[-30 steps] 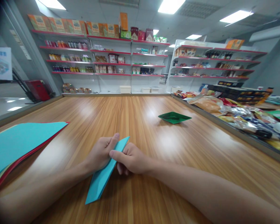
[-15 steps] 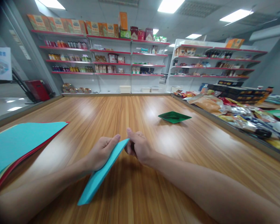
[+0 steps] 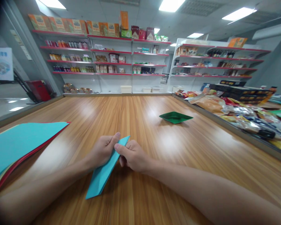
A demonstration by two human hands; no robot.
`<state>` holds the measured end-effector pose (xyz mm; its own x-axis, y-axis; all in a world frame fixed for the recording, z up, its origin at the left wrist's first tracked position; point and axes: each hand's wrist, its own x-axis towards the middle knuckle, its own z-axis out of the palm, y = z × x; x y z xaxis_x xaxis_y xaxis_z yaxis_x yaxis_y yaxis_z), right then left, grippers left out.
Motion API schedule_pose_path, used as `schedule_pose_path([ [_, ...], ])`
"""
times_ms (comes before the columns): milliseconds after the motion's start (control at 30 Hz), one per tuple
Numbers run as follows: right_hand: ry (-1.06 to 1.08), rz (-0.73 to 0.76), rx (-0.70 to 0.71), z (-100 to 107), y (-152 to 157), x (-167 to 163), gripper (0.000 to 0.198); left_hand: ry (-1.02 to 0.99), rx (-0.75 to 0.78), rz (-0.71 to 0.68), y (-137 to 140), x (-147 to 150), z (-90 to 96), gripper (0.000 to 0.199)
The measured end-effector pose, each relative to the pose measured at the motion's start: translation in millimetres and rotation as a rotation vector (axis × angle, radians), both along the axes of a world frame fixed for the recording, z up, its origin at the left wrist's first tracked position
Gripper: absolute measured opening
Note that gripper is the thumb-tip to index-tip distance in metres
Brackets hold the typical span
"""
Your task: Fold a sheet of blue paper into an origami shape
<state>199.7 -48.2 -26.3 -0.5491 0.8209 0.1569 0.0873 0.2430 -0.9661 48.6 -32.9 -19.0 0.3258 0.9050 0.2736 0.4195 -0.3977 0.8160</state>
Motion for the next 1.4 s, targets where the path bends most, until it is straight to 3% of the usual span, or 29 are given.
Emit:
schedule_pose_path([
  [333,0.011,0.129,0.077,1.1,0.2,2.0,0.061,-0.021,0.041,-0.111,-5.4,-2.6,3.5,0.058],
  [633,0.024,0.130,0.014,5.7,9.5,9.5,0.048,-0.135,-0.167,-0.393,-7.0,-5.6,11.5,0.064],
  [733,0.039,0.119,0.020,5.0,13.1,12.1,0.047,-0.157,-0.171,-0.405,-5.7,-6.7,10.9,0.061],
  [833,0.042,0.119,-0.013,2.4,16.0,14.5,0.053,-0.181,-0.182,-0.420,-5.2,-6.0,12.5,0.061],
  [1067,0.108,0.216,-0.140,1.3,13.7,14.1,0.070,-0.218,-0.211,-0.624,-4.3,-4.6,14.6,0.071],
  [1233,0.125,0.156,-0.143,1.0,15.6,11.0,0.080,-0.212,-0.188,-0.628,-3.2,-5.4,12.9,0.065],
  [1400,0.200,0.015,-0.083,-7.1,26.0,13.4,0.066,-0.187,-0.156,-0.504,-3.6,-4.7,10.3,0.053],
])
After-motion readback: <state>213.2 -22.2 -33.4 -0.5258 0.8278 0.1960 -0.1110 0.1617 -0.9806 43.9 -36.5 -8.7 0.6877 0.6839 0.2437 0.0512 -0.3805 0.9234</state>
